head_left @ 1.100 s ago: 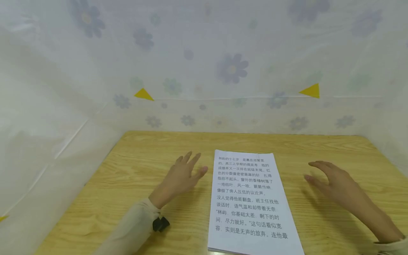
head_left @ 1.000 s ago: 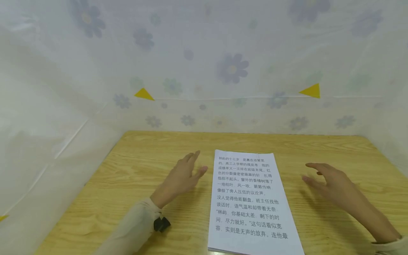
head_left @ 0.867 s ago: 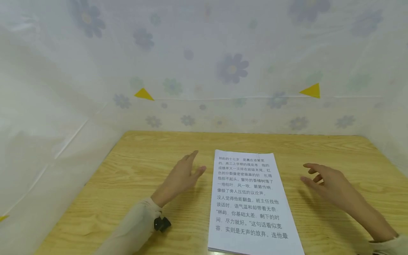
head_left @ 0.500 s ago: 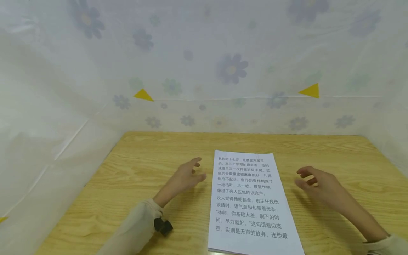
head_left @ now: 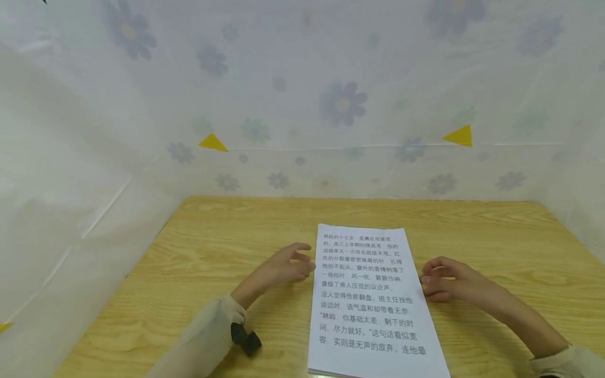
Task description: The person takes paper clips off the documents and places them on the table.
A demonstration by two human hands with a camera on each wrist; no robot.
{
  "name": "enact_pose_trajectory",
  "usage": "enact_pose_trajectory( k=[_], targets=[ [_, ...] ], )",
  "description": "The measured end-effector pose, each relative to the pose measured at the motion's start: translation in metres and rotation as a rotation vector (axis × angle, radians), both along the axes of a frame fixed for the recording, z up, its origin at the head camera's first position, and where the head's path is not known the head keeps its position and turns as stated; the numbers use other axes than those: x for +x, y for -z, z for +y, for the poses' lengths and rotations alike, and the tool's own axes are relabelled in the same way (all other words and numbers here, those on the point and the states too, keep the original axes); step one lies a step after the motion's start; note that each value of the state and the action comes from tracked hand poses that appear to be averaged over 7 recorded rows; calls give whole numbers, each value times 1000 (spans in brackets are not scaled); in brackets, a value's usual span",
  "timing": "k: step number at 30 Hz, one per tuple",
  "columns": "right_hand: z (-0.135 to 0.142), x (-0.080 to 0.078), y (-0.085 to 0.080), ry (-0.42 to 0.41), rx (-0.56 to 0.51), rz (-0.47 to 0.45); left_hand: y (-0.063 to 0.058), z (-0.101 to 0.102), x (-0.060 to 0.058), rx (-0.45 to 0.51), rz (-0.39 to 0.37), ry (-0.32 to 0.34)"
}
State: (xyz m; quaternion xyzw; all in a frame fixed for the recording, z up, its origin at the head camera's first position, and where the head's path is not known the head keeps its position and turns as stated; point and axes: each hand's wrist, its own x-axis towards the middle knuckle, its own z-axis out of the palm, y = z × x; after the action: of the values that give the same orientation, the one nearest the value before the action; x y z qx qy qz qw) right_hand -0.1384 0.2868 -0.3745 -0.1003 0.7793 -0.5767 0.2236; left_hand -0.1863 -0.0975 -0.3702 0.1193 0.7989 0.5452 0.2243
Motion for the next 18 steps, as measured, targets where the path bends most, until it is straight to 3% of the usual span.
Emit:
enact_pose_trajectory(
  k=[9,14,18],
  targets=[
    [14,-8,4,-67,-170,-117,-3,4,-2,218,-166,-7],
    [11,-10,10,-45,-130,-86,-1,7,-4,260,-245,-19],
    [4,-13,12,-37,-58,-65,1,12,-6,240,-261,1]
  ],
)
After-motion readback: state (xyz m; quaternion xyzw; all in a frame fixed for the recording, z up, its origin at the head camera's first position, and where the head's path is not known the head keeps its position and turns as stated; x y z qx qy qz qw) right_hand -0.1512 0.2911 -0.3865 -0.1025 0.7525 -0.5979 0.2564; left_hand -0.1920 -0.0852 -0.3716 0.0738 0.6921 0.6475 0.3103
